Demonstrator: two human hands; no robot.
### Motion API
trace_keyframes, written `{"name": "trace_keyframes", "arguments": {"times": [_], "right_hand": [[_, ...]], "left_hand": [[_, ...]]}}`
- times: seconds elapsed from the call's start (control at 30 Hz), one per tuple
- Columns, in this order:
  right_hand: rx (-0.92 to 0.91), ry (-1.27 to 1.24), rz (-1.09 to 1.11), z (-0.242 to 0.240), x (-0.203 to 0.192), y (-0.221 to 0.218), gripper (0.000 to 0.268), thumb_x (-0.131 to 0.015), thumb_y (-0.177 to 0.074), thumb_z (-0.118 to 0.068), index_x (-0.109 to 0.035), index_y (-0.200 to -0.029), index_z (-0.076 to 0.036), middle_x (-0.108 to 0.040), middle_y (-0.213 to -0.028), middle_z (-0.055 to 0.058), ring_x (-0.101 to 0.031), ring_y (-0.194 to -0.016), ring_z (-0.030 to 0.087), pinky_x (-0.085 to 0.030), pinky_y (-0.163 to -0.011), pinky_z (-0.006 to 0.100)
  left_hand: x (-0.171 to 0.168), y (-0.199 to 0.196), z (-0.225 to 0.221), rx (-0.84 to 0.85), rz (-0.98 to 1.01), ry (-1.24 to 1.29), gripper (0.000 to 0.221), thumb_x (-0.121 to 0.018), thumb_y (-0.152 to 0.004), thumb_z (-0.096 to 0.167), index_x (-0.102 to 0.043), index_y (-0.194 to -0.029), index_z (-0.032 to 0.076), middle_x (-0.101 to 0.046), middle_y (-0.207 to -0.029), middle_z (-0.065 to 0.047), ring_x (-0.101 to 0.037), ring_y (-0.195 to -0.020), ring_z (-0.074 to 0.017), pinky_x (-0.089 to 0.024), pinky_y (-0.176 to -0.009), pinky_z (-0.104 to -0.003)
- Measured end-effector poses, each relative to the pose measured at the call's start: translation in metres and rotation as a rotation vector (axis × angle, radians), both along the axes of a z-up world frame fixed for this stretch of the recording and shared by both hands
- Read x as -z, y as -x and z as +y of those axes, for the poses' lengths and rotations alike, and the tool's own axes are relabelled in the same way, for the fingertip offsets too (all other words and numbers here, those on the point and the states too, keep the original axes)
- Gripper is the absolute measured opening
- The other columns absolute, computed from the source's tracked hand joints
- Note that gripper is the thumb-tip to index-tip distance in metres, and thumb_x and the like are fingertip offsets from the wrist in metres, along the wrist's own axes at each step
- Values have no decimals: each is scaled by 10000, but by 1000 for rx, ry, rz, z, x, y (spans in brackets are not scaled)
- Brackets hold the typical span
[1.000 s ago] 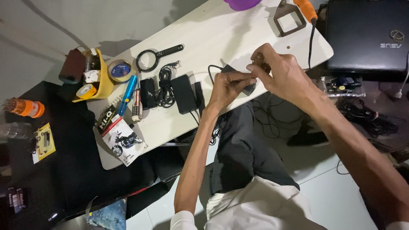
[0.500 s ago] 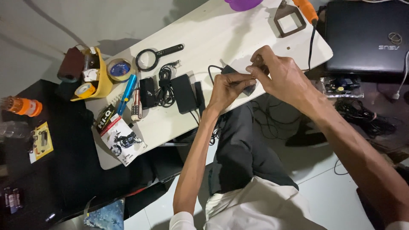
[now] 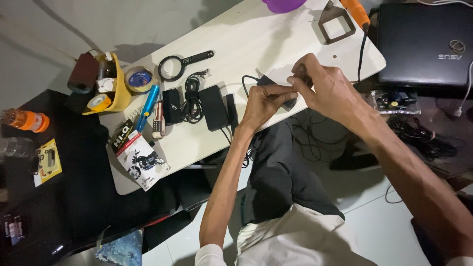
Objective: The person is using a small screwdriver to pry open the plastic casing of a power adapter on a repair bench.
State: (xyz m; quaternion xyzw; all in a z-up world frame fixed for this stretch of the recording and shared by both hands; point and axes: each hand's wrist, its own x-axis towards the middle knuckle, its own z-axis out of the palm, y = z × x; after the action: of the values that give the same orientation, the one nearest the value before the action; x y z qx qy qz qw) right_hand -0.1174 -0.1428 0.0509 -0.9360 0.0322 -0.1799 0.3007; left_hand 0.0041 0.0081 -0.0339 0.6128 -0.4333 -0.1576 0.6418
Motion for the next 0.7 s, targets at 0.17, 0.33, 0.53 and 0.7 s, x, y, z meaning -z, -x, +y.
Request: {"name": "trace_keyframes", "arguments": {"times": [0.17,0.33,0.53,0.7], "right_hand": [[-32,-33,76,0,-21,2,197,-698,-1025,-106,-632,-1133,46,-735,-826,238,-747,-705,398,-609,-622,470],[-59,102,240,-2,-43,-12,148,-661,-1005,-118,-690,-981,24,-715,-737,210,-730,-633,362,-593,-567,435],[-85,443,631,-4,-38,-43,212,-673,-886,-167,-718,-702,-72,-666,-585,121,-676,-510,290,-553,-503,405],[-181,625,754,15,-57,-59,175,-710,-817,-196,-799,-876,-57,-770,-836,149,-716,-649,323,-582,-672,412]], "left_hand": [[-7,3,3,-4,-28,-59,122,-788,-887,37,-812,-990,97,-785,-868,-150,-703,-872,-168,-577,-702,-326],[-5,6,3,-38,-84,-42,106,-769,-905,36,-802,-1004,59,-757,-819,-217,-733,-857,-313,-558,-637,-371],[0,8,4,-42,-101,-53,85,-757,-921,101,-808,-989,101,-775,-865,-166,-755,-868,-320,-584,-713,-362],[-11,16,11,-152,-71,-135,220,-739,-813,55,-764,-1022,-10,-791,-968,-56,-662,-738,-136,-531,-683,-245]]}}
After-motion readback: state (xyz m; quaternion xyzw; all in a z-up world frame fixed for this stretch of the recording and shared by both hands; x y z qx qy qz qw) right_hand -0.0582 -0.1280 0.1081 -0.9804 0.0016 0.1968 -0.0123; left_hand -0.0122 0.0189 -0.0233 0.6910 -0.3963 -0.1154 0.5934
